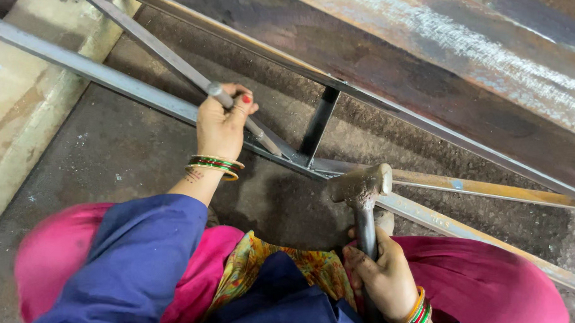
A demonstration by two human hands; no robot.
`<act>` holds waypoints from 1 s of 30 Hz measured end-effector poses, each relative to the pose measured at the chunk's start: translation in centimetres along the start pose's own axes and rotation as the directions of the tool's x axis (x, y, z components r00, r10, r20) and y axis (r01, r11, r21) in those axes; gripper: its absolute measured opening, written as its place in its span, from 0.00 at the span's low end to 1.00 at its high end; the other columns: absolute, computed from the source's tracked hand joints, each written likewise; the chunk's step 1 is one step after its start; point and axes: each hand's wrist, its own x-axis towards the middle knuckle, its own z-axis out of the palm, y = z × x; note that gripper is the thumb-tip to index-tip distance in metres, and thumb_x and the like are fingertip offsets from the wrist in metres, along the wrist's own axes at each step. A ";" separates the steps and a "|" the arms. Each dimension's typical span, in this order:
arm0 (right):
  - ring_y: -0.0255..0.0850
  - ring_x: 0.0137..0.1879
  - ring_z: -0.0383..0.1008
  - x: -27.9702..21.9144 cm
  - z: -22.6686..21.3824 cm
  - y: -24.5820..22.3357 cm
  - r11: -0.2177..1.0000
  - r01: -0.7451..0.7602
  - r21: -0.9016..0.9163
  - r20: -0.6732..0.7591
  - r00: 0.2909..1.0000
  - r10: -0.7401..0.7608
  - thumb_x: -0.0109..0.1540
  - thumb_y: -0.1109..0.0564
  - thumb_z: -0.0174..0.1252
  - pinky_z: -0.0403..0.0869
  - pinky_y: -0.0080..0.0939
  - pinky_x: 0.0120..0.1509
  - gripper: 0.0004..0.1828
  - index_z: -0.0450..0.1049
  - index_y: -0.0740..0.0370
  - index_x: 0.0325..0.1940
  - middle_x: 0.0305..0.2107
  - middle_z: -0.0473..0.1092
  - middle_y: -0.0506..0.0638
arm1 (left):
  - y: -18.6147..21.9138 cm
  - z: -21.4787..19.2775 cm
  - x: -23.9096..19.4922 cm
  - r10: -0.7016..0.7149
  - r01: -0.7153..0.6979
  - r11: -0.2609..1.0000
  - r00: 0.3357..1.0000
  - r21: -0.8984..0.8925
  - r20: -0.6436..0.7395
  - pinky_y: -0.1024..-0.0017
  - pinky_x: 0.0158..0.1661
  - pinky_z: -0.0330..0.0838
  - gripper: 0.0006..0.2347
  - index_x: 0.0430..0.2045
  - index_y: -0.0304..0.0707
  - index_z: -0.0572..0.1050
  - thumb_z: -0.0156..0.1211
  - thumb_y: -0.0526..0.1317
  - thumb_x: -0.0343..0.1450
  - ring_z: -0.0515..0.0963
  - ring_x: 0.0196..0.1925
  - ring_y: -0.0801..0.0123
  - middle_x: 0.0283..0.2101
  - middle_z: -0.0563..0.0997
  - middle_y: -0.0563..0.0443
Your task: The person hammers a metal pin into a hole in a metal frame, then turns the pin and hammers it again repeatedly.
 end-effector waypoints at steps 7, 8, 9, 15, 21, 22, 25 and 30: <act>0.33 0.18 0.64 0.6 0.5 0.5 0.999 0.043 0.010 0.040 0.998 -0.044 0.60 0.62 0.62 0.64 0.34 0.20 0.18 0.70 0.68 0.53 0.17 0.67 0.48 | 2.2 1.7 0.0 0.009 -0.057 0.949 0.988 0.310 0.154 0.73 0.36 0.74 0.07 0.35 0.36 0.76 0.64 0.41 0.74 0.80 0.31 0.72 0.28 0.80 0.52; 0.33 0.17 0.64 0.7 0.5 0.4 1.000 0.025 0.001 0.028 0.999 -0.025 0.60 0.62 0.62 0.64 0.35 0.19 0.19 0.70 0.68 0.53 0.17 0.67 0.48 | 2.3 1.8 0.2 0.005 -0.053 0.948 0.989 0.315 0.149 0.73 0.36 0.74 0.07 0.35 0.36 0.75 0.64 0.41 0.73 0.80 0.31 0.72 0.27 0.80 0.52; 0.33 0.17 0.64 0.8 0.6 0.4 1.000 0.018 0.001 0.024 1.000 -0.018 0.60 0.62 0.62 0.64 0.35 0.19 0.18 0.70 0.68 0.53 0.16 0.67 0.48 | 2.4 2.0 0.4 0.002 -0.049 0.946 0.990 0.320 0.144 0.73 0.36 0.74 0.07 0.35 0.36 0.75 0.64 0.40 0.73 0.80 0.31 0.73 0.27 0.80 0.52; 0.34 0.17 0.64 0.7 0.6 0.0 1.000 0.006 -0.007 0.025 1.000 -0.006 0.60 0.62 0.61 0.65 0.35 0.20 0.17 0.70 0.68 0.52 0.17 0.68 0.48 | 2.8 2.5 -0.4 0.127 -0.190 0.913 0.973 0.361 0.192 0.68 0.36 0.75 0.08 0.36 0.37 0.75 0.65 0.41 0.73 0.81 0.33 0.64 0.30 0.81 0.48; 0.33 0.17 0.64 -0.1 0.2 0.3 0.998 0.035 0.053 0.045 0.998 -0.037 0.61 0.61 0.60 0.65 0.35 0.19 0.17 0.70 0.69 0.53 0.16 0.66 0.48 | 2.7 4.0 -4.7 0.205 -0.468 0.812 0.788 0.348 0.581 0.62 0.44 0.76 0.08 0.40 0.40 0.71 0.64 0.40 0.74 0.84 0.42 0.55 0.37 0.82 0.47; 0.34 0.17 0.64 -0.1 0.1 0.3 0.998 0.032 0.052 0.032 0.999 -0.034 0.61 0.61 0.60 0.64 0.35 0.19 0.17 0.70 0.69 0.53 0.17 0.66 0.48 | 2.5 4.6 -5.5 0.234 -0.536 0.778 0.731 0.327 0.641 0.61 0.46 0.76 0.08 0.41 0.41 0.70 0.63 0.39 0.74 0.83 0.44 0.54 0.38 0.82 0.47; 0.34 0.18 0.65 -0.2 0.0 0.2 0.999 0.043 0.021 -0.019 0.999 -0.043 0.60 0.61 0.59 0.66 0.34 0.19 0.17 0.70 0.66 0.53 0.19 0.69 0.48 | 2.0 6.4 -8.1 0.330 -0.639 0.706 0.679 0.306 0.655 0.60 0.49 0.75 0.13 0.46 0.41 0.69 0.61 0.35 0.69 0.81 0.49 0.52 0.44 0.80 0.45; 0.35 0.18 0.65 0.1 -0.7 -0.1 0.996 0.059 0.072 -0.128 0.991 -0.049 0.61 0.62 0.59 0.65 0.36 0.19 0.17 0.69 0.67 0.54 0.22 0.69 0.51 | 1.4 7.2 -9.0 0.215 -0.643 0.681 0.633 0.350 0.744 0.58 0.51 0.74 0.08 0.47 0.40 0.69 0.52 0.36 0.75 0.80 0.49 0.54 0.44 0.79 0.46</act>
